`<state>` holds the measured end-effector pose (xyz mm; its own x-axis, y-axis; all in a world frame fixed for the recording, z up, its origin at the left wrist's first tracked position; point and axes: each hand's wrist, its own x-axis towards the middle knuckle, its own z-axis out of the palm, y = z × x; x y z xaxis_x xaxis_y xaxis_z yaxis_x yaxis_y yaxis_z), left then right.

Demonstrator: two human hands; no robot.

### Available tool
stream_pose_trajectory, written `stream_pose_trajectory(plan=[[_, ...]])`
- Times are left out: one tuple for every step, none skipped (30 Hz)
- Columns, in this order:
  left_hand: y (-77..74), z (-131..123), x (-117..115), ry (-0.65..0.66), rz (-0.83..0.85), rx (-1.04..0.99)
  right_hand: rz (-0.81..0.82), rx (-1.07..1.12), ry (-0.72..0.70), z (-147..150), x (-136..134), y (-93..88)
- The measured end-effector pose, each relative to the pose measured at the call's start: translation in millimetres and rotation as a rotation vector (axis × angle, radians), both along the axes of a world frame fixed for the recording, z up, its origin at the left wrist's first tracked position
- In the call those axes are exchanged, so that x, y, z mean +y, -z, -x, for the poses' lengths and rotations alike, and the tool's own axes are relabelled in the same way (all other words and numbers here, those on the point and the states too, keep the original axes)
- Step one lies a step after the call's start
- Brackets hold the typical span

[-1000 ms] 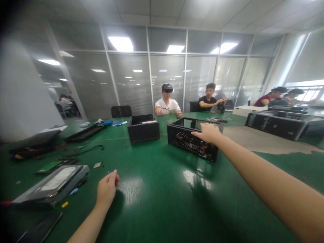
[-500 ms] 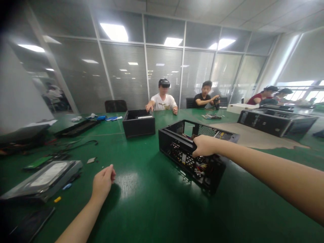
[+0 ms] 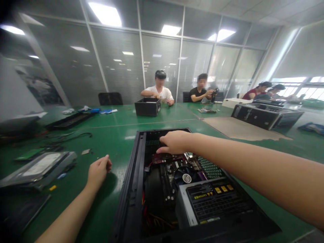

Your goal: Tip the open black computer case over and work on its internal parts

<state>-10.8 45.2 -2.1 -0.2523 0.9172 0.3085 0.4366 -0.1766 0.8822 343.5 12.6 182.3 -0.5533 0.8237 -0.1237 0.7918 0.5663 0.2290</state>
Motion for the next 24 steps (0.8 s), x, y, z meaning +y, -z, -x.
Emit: stream_pose_trajectory(plan=[[0.1, 0, 0, 0.002, 0.004, -0.007, 0.033, -0.034, -0.022, -2, 14, 10.2], [0.2, 1, 1, 0.002, 0.009, -0.018, 0.067, -0.071, -0.033, -3, 27, 21.5], [0.4, 1, 1, 0.001, 0.013, -0.029, 0.100, -0.107, -0.036, -4, 37, 33.2], [0.6, 1, 1, 0.001, 0.019, -0.041, 0.136, -0.137, -0.034, -4, 44, 44.6], [1.0, 1, 2, 0.003, 0.025, -0.049, 0.170, -0.156, -0.032, -4, 49, 55.1], [1.4, 1, 2, 0.008, 0.031, -0.052, 0.195, -0.168, -0.038, -4, 52, 64.1], [1.7, 0, 2, 0.013, 0.036, -0.049, 0.203, -0.181, -0.052, -3, 53, 71.5], [2.0, -1, 2, 0.018, 0.041, -0.041, 0.194, -0.197, -0.069, -2, 54, 77.0], [2.1, -2, 2, 0.021, 0.047, -0.029, 0.176, -0.216, -0.082, -1, 54, 80.9], [2.0, -4, 2, 0.024, 0.055, -0.015, 0.155, -0.237, -0.085, 1, 54, 83.3], [1.8, -5, 2, 0.025, 0.062, 0.001, 0.143, -0.258, -0.082, 2, 54, 84.6], [1.4, -6, 2, 0.026, 0.067, 0.014, 0.142, -0.276, -0.074, 4, 55, 84.9], [0.8, -7, 2, 0.028, 0.069, 0.025, 0.148, -0.287, -0.068, 6, 55, 84.3], [0.3, -8, 1, 0.030, 0.068, 0.034, 0.155, -0.289, -0.071, 7, 56, 83.1], [-0.3, -8, 1, 0.031, 0.063, 0.039, 0.155, -0.283, -0.080, 8, 56, 81.1], [-0.7, -8, 1, 0.030, 0.058, 0.041, 0.149, -0.269, -0.090, 9, 56, 78.6], [-1.0, -9, 0, 0.030, 0.055, 0.041, 0.137, -0.245, -0.093, 9, 56, 75.5], [-1.3, -9, 0, 0.031, 0.053, 0.041, 0.114, -0.214, -0.081, 9, 57, 72.1], [-1.5, -9, 0, 0.032, 0.052, 0.041, 0.084, -0.178, -0.056, 8, 57, 68.5], [-1.6, -9, 0, 0.033, 0.052, 0.041, 0.053, -0.141, -0.024, 6, 59, 64.8], [-1.7, -10, 0, 0.034, 0.053, 0.043, 0.026, -0.105, 0.006, 4, 60, 61.3], [-1.7, -10, 0, 0.035, 0.055, 0.045, 0.007, -0.075, 0.032, 0, 62, 58.1], [-1.8, -10, 0, 0.033, 0.057, 0.046, 0.000, -0.057, 0.054, -3, 64, 55.4], [-1.8, -10, 0, 0.030, 0.060, 0.047, 0.003, -0.052, 0.071, -8, 66, 53.1]])
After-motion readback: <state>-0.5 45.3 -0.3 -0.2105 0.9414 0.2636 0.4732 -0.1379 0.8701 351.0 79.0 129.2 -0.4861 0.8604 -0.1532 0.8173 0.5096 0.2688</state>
